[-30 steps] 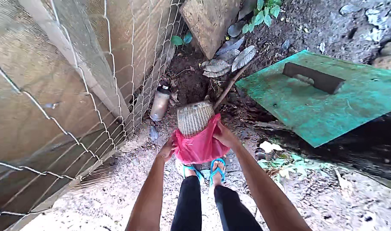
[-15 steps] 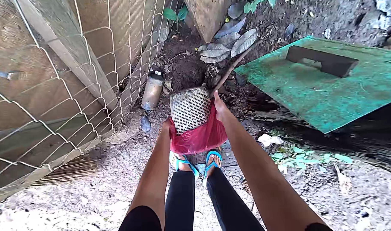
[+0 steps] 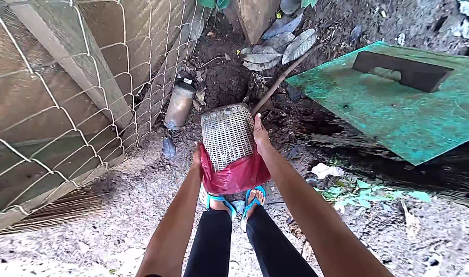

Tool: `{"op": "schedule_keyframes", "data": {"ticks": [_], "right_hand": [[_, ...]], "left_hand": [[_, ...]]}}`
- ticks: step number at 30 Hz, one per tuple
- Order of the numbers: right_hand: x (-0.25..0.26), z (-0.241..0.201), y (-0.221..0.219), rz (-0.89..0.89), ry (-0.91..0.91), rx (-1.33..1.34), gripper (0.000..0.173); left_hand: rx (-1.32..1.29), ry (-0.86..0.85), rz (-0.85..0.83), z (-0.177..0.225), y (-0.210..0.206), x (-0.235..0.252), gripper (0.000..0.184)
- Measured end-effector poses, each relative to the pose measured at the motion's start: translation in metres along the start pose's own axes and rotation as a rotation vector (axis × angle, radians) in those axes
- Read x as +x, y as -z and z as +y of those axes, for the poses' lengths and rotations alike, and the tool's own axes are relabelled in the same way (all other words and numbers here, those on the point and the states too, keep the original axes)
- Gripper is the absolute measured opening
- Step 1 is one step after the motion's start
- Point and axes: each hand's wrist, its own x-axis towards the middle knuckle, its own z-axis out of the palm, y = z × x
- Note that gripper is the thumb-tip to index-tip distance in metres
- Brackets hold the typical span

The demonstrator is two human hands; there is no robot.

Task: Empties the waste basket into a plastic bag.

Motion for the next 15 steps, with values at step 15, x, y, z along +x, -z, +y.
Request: {"op": "schedule_keyframes", "data": {"ticks": [15], "right_hand": [[-0.012,0.037,0.013,-0.008,0.118,0.038,0.076]], "left_hand": [[-0.257,-0.057,-0.079,-0.024,0.010,-0.034,0.060]]}}
